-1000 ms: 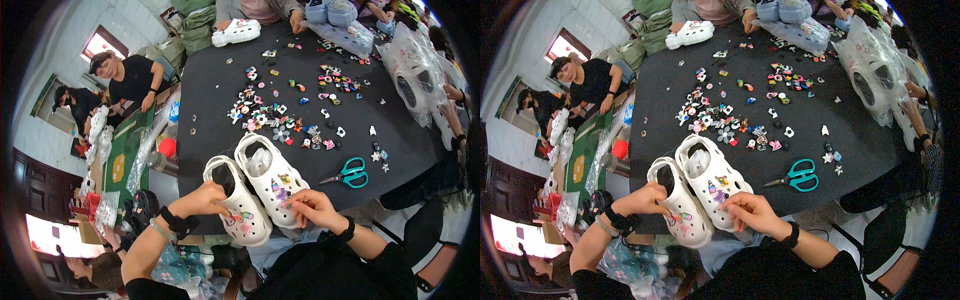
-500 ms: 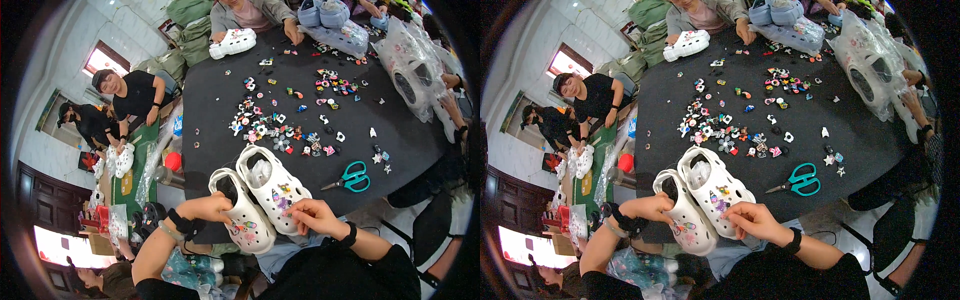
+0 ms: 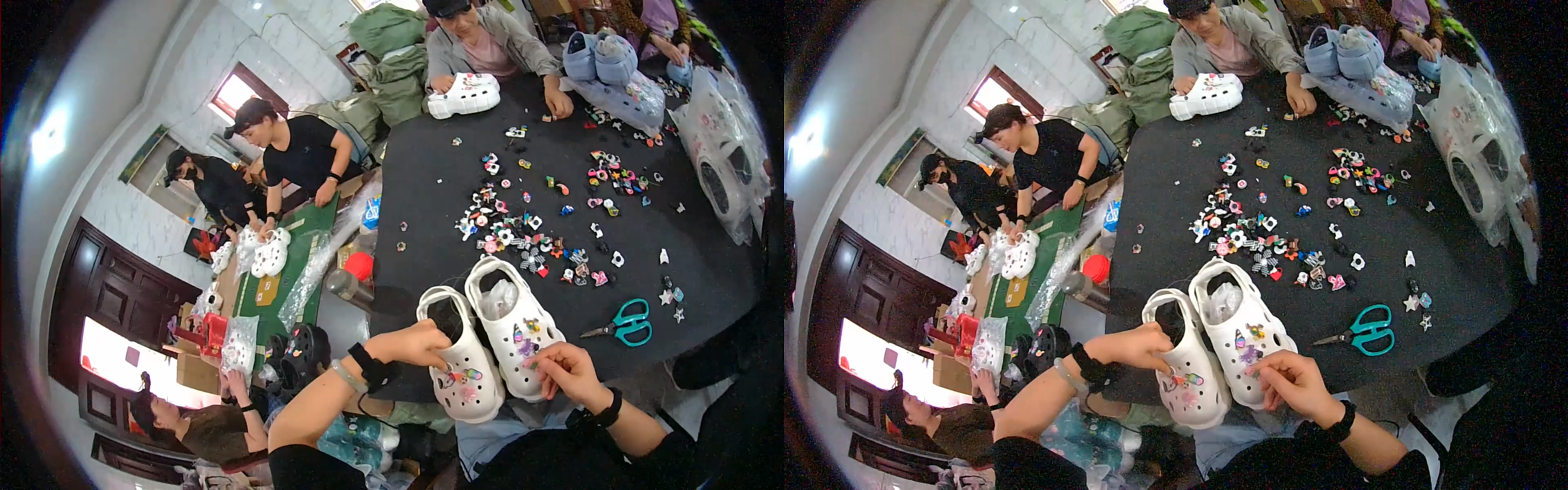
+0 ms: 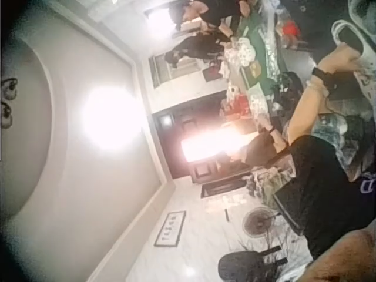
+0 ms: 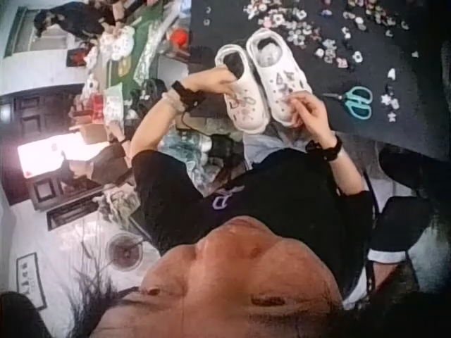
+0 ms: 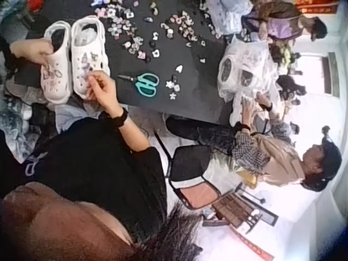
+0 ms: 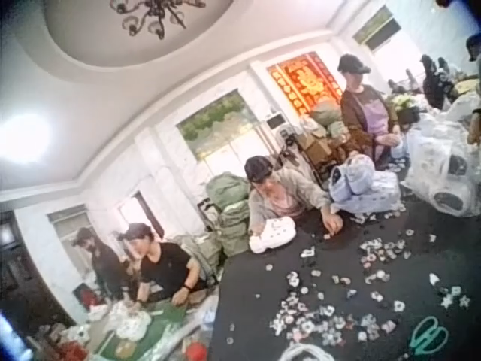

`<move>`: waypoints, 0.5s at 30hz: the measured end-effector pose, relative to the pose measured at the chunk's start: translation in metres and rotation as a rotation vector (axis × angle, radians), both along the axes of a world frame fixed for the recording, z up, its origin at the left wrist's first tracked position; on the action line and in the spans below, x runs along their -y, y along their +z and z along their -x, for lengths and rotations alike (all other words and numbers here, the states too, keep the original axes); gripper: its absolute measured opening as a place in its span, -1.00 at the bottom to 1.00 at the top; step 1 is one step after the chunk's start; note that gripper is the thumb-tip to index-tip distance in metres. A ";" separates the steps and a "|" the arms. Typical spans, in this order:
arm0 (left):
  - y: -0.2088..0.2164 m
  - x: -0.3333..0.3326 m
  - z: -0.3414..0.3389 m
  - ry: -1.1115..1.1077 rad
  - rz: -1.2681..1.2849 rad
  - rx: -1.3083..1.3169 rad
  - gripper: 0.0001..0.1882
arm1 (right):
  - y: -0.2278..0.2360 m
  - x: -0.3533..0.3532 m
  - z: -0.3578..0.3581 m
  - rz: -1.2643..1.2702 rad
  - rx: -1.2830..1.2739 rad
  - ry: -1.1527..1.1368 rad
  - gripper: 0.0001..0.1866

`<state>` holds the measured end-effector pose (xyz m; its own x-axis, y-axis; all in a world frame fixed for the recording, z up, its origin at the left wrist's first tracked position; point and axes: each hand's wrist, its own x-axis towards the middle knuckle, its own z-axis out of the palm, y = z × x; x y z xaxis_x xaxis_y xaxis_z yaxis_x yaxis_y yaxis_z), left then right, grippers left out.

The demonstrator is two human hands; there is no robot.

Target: Manually attaching decorative charms to clog-style shoes.

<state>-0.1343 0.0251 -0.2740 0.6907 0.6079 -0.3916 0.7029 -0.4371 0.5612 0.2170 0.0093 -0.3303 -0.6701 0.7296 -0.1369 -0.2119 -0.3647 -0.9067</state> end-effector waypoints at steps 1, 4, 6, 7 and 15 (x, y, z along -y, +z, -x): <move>0.003 0.002 -0.001 0.009 -0.021 0.004 -0.69 | -0.001 0.000 0.000 0.013 0.003 -0.009 -0.81; 0.012 0.005 -0.006 0.044 0.068 0.119 -0.69 | -0.005 0.005 -0.004 0.002 0.034 -0.022 -0.80; 0.017 0.015 -0.016 0.240 0.066 0.257 -0.64 | -0.009 0.010 -0.008 -0.040 -0.051 -0.048 -0.83; 0.023 0.015 -0.018 0.305 0.073 0.175 -0.64 | -0.011 0.013 -0.012 -0.036 -0.032 -0.054 -0.83; 0.034 0.006 -0.037 0.177 -0.517 -0.052 -0.51 | -0.017 0.029 -0.048 -0.126 0.113 -0.073 -0.82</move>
<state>-0.0975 0.0191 -0.2404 0.5482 0.8353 -0.0420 0.8117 -0.5192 0.2674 0.2651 -0.0202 -0.3475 -0.6005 0.7916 -0.1129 -0.1278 -0.2344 -0.9637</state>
